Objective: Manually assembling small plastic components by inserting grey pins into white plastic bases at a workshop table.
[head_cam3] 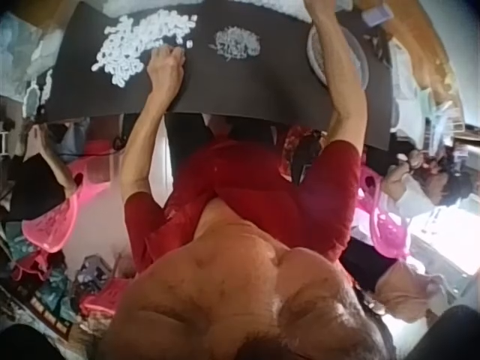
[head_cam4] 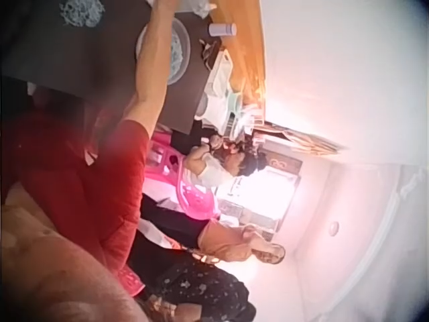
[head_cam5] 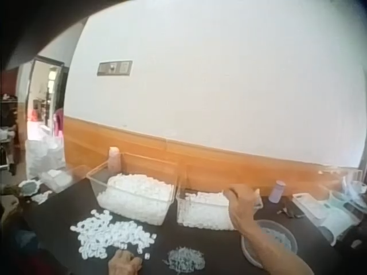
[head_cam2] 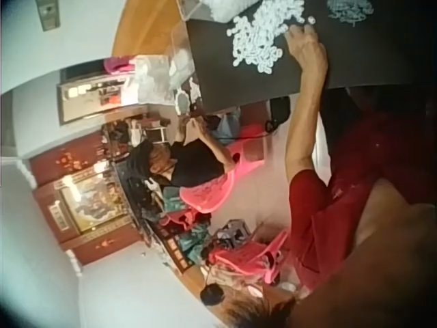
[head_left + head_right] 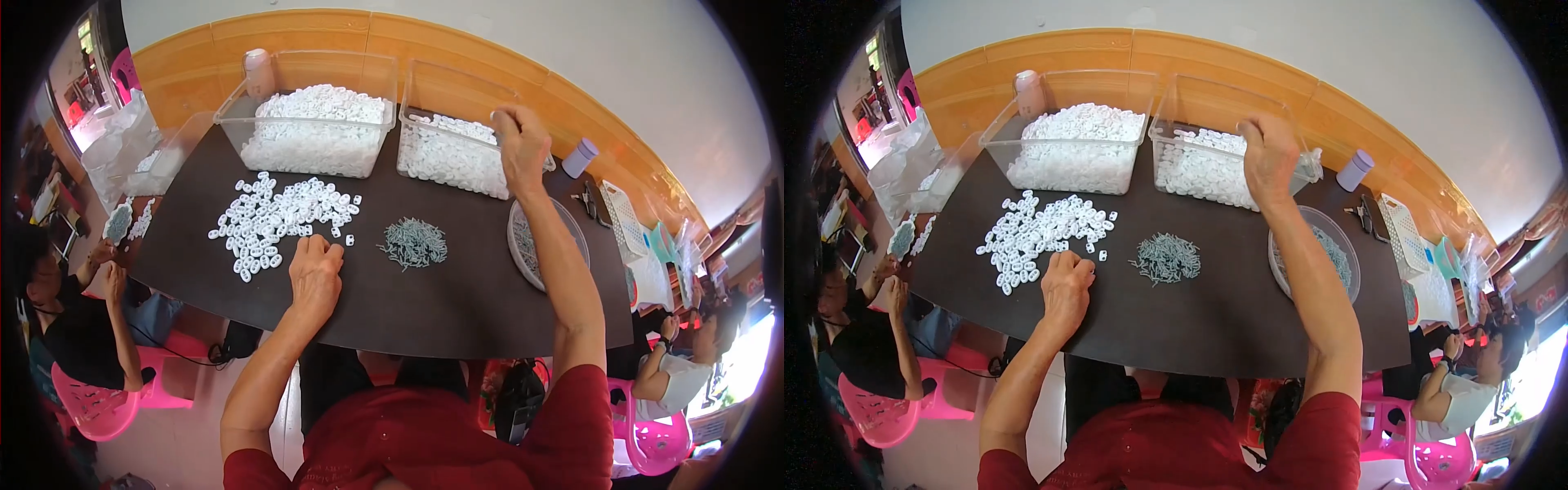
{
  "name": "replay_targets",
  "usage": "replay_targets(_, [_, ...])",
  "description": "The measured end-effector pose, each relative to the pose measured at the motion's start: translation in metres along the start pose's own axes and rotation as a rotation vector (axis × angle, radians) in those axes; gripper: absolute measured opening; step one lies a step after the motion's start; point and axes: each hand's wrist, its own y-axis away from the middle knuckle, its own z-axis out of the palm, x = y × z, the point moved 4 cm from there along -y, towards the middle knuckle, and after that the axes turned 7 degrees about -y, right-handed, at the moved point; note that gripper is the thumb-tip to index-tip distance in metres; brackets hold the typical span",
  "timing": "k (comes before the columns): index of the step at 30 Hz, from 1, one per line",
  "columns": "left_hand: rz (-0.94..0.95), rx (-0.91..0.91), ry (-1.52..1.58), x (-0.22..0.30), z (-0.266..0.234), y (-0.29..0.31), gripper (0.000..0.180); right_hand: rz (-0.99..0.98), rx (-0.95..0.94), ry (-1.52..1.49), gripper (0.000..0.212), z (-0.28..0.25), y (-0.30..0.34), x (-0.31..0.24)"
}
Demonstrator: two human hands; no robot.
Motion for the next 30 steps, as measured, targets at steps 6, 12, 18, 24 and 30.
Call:
replay_targets(6, [0.057,-0.011,-0.083,0.005,-0.001,-0.002,0.02,-0.166,-0.133,0.335,0.009,0.009,-0.01,0.019])
replay_targets(12, [0.039,0.004,0.087,0.001,-0.009,0.006,0.019,-0.245,-0.314,0.016,0.01,0.017,0.057,-0.058])
replay_targets(18, [-0.359,-0.08,0.692,0.021,-0.024,0.014,0.022,0.481,-0.796,-0.624,0.009,0.043,0.163,-0.108])
replay_targets(24, [-0.319,0.022,0.712,0.031,-0.039,0.017,0.024,0.784,-0.862,-0.805,0.01,0.046,0.175,-0.125])
replay_targets(30, [-0.759,-0.083,1.353,0.037,-0.031,0.036,0.017,0.885,-0.76,-0.888,0.011,0.043,0.185,-0.125])
